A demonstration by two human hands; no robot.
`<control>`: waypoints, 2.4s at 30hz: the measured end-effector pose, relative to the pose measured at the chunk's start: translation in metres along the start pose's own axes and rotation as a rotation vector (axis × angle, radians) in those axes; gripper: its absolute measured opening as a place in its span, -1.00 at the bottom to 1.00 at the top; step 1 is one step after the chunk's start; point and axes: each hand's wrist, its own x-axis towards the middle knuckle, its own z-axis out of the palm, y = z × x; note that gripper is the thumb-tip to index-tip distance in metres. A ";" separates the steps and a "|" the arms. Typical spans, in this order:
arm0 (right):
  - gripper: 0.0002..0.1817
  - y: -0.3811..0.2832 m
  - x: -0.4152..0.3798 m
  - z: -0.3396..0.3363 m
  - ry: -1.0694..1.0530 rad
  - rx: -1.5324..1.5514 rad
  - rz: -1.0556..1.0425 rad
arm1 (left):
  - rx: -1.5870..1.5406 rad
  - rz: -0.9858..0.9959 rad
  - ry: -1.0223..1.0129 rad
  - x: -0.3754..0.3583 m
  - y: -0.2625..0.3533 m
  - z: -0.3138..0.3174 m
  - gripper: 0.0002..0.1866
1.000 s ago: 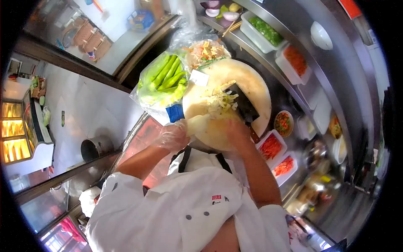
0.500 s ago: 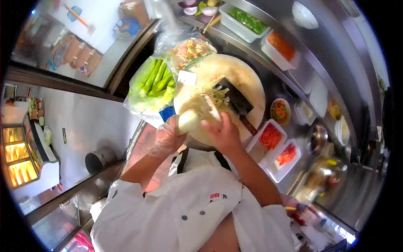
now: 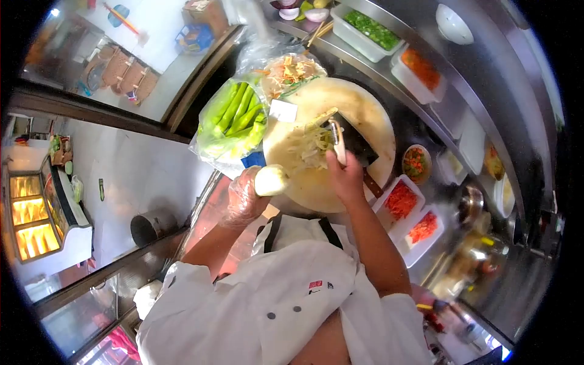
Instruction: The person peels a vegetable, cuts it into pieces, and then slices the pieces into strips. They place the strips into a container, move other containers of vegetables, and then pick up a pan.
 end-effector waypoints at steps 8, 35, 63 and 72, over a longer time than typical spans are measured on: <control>-0.66 -0.080 -0.062 -0.004 -0.247 -0.239 -0.131 | 0.136 -0.242 -0.231 0.002 0.002 -0.002 -0.35; -0.65 0.024 -0.050 -0.004 -0.180 -0.499 -0.153 | -0.300 -0.815 -0.449 -0.025 0.007 0.020 -0.33; -0.56 0.177 -0.013 -0.212 0.322 -0.575 0.039 | 0.494 0.214 -0.629 0.189 -0.161 0.258 -0.41; -0.69 0.140 0.113 -0.223 0.429 -0.936 -0.160 | 0.537 0.028 -0.716 0.236 -0.090 0.243 -0.21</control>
